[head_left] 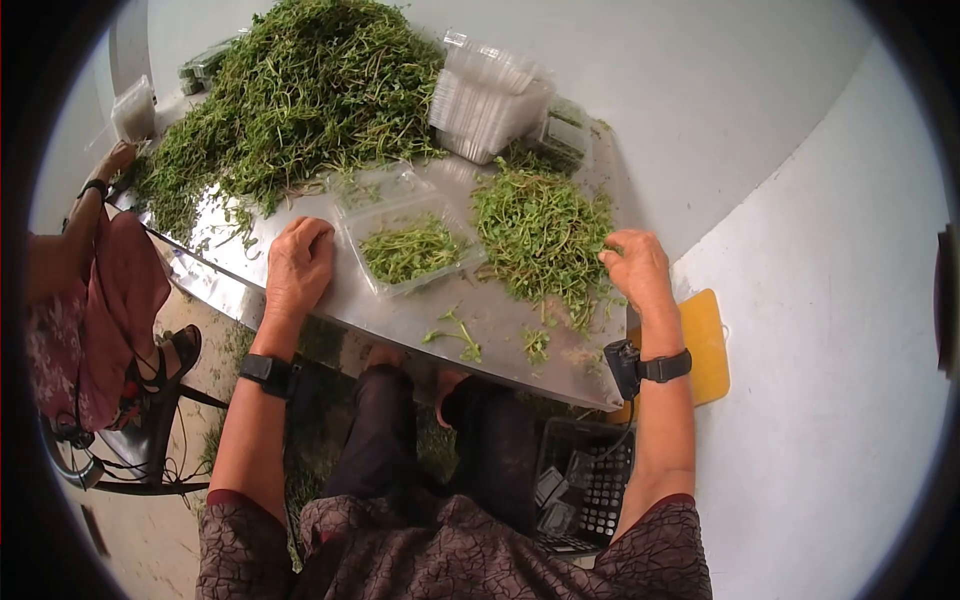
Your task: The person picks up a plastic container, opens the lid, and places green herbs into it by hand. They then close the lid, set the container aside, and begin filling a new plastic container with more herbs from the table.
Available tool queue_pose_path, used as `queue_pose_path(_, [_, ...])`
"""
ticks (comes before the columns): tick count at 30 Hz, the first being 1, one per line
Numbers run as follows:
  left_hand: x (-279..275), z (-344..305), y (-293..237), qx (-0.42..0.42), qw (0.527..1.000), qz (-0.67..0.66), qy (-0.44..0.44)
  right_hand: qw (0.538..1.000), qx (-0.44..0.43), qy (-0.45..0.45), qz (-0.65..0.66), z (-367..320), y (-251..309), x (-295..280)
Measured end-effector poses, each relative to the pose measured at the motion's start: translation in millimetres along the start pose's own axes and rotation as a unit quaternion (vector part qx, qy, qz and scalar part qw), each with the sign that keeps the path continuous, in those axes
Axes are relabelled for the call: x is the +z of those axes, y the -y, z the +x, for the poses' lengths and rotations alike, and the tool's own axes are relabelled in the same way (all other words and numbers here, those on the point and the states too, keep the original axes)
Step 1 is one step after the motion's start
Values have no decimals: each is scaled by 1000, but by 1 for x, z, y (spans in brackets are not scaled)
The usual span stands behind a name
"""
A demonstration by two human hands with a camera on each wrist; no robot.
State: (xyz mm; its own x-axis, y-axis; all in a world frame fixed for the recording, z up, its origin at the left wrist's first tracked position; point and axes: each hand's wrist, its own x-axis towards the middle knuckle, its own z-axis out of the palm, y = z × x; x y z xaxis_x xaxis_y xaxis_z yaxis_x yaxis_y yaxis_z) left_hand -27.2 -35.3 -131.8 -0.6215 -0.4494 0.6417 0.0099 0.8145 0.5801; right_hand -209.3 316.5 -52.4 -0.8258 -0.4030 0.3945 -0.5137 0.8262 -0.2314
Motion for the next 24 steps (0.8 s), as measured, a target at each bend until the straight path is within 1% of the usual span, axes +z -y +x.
queue_pose_path(1, [0,0,0,-4,1000,0,2,1000,-2,12,3,0,1,1])
queue_pose_path(5, [-1,1,-2,-4,1000,4,4,1000,-27,10,-5,-1,5,4])
queue_pose_path(7, [-1,0,-2,-5,1000,2,7,999,-48,-11,-20,-2,7,6])
queue_pose_path(11, [-2,0,-2,-2,1000,-1,8,998,-45,-14,-32,0,-1,14])
queue_pose_path(13, [-2,0,-3,-3,1000,-7,7,994,-84,-66,-36,-2,-4,17])
queue_pose_path(14, [-2,0,-2,-4,1000,-6,6,993,-86,-65,-36,0,-7,20])
queue_pose_path(16, [-2,0,-1,5,1000,-17,3,990,-95,-100,-19,2,-8,21])
queue_pose_path(20, [-3,-5,-3,-4,1000,-25,6,991,-92,-92,-42,-1,0,4])
queue_pose_path(22, [-2,-5,0,3,1000,-19,3,988,-104,-118,4,0,2,0])
queue_pose_path(23, [-2,-5,0,0,1000,-20,1,987,-107,-116,3,1,5,-3])
queue_pose_path(24, [-2,-5,-1,-2,1000,-24,4,987,-96,-124,19,1,9,-6])
